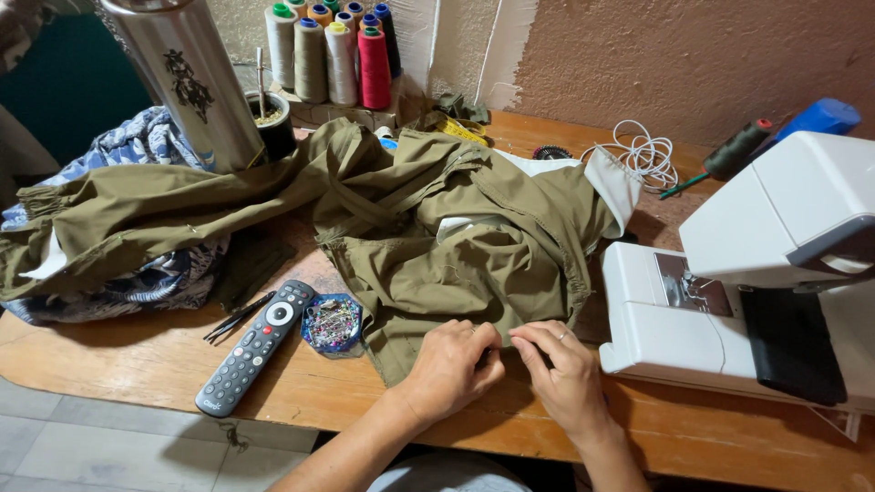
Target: Pinning an olive green garment piece to prepare it for sewing
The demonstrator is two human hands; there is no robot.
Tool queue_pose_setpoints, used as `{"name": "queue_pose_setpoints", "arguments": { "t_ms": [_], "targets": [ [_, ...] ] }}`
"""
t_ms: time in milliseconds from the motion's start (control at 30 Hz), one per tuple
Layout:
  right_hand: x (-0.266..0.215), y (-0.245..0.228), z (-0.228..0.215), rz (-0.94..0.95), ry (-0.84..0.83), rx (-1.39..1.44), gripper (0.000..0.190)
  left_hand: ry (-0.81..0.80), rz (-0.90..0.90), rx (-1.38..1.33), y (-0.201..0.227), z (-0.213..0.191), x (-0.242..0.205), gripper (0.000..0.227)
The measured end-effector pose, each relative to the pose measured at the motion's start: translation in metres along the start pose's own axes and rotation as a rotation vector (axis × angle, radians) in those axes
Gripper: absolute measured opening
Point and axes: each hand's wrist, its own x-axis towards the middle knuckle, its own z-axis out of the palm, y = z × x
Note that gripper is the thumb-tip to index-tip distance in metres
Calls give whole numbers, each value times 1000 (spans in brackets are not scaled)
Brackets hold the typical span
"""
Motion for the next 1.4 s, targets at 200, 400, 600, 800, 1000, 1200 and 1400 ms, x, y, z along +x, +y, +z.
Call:
{"name": "queue_pose_setpoints", "arguments": {
  "t_ms": [200,400,600,800,1000,1200,1400],
  "targets": [
    [-3,7,9,22,-34,-85,11,8,8,-13,-1,1,0,12],
    [-8,14,10,10,-140,5,13,43,14,21,1,2,0,11],
    [-2,1,-5,72,-105,54,22,19,-28,-7,-1,3,-1,12],
    [-6,4,-5,-36,-58,53,25,1,-32,-40,0,0,-1,13],
    [-8,5,-5,-78,-31,45,15,23,-21,-53,0,0,-1,13],
    [-12,8,-3,-81,-20,62,16,18,-33,-58,1,-2,-1,12],
    [-18,10,-3,-84,-25,21,17,3,-31,-58,-1,1,-7,12]
  ]
}}
